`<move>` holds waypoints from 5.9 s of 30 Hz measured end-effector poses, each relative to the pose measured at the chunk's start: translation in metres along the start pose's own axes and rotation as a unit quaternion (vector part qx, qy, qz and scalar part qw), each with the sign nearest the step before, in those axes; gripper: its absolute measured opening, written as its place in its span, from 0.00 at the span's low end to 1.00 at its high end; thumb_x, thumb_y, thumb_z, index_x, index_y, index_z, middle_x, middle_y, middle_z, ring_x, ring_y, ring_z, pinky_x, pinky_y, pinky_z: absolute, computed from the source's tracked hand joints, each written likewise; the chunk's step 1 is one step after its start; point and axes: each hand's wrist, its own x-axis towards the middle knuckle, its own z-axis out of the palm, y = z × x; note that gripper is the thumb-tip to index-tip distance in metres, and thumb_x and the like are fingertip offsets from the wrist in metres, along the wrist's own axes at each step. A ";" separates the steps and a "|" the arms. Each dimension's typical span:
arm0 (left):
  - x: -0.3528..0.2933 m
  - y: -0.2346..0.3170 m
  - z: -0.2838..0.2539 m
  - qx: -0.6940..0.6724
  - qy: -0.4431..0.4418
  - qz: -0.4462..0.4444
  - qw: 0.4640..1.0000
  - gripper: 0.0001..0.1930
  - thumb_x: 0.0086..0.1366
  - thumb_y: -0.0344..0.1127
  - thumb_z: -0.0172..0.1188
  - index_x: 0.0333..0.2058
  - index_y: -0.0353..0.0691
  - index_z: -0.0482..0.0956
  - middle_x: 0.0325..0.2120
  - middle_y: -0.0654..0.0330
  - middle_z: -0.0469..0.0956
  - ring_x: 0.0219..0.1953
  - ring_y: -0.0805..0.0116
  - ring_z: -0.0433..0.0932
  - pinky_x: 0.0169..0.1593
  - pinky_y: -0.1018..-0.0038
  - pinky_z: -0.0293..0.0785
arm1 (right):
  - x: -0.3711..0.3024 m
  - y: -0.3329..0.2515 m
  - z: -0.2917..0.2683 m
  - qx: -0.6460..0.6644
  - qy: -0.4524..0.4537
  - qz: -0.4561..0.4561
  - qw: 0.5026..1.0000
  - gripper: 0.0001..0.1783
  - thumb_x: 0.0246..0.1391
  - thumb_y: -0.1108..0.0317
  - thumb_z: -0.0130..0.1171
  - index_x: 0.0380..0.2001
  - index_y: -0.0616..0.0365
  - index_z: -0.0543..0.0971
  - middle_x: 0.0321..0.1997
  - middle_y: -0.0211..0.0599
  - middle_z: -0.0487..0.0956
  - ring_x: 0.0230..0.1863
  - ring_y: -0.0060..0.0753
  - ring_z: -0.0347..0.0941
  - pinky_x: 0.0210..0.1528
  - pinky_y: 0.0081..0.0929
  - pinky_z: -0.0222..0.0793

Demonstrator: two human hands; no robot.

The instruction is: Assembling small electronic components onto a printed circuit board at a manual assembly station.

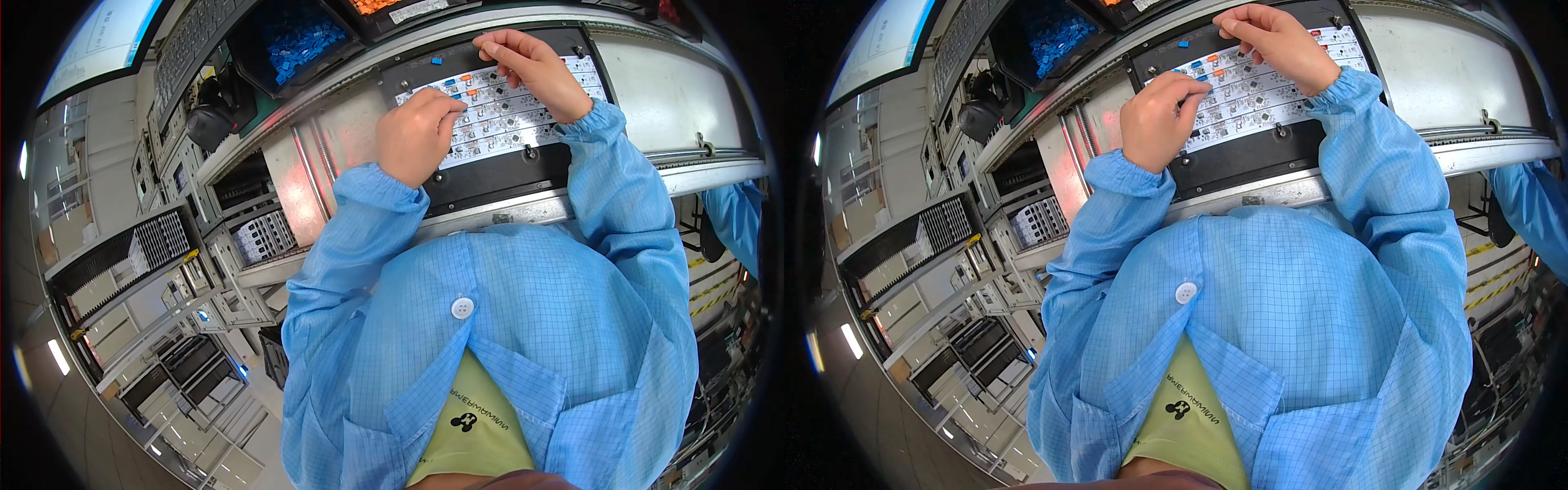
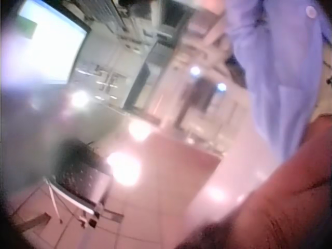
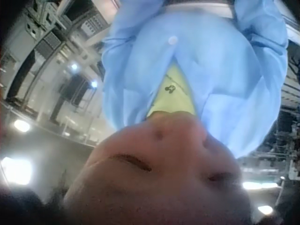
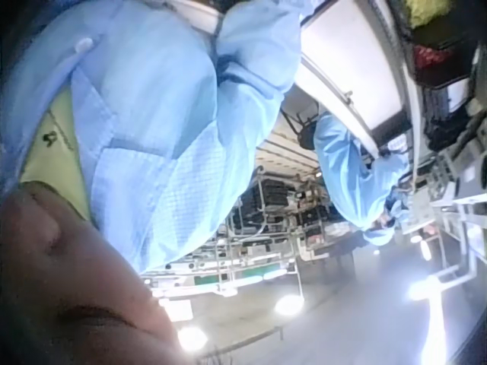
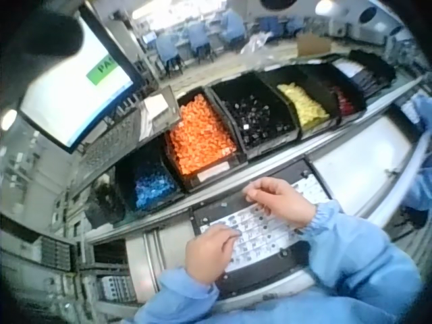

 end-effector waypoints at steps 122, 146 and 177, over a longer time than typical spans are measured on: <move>0.019 -0.022 0.004 0.147 0.017 0.055 0.988 0.08 0.59 0.37 0.75 0.37 0.51 0.89 0.41 0.69 0.83 0.57 0.63 0.75 0.62 0.54 0.53 | -0.057 -0.012 0.016 -0.402 0.067 -0.226 0.885 0.06 0.58 0.71 0.69 0.39 0.58 0.87 0.38 0.40 0.86 0.37 0.46 0.84 0.39 0.37 0.80; 0.018 -0.003 -0.003 -0.002 -0.008 -0.057 0.998 0.07 0.72 0.41 0.64 0.43 0.50 0.88 0.37 0.72 0.88 0.50 0.69 0.78 0.65 0.59 0.52 | -0.061 -0.016 0.003 -0.433 0.018 -0.236 0.870 0.10 0.60 0.72 0.68 0.45 0.58 0.88 0.44 0.38 0.87 0.40 0.39 0.86 0.44 0.31 0.83; 0.009 0.025 0.015 0.011 -0.043 -0.005 0.999 0.06 0.59 0.35 0.73 0.36 0.53 0.89 0.32 0.71 0.86 0.49 0.65 0.78 0.65 0.50 0.55 | -0.056 0.005 -0.024 -0.044 0.108 -0.053 0.992 0.17 0.79 0.56 0.52 0.52 0.53 0.85 0.30 0.17 0.76 0.25 0.09 0.62 0.26 0.12 0.60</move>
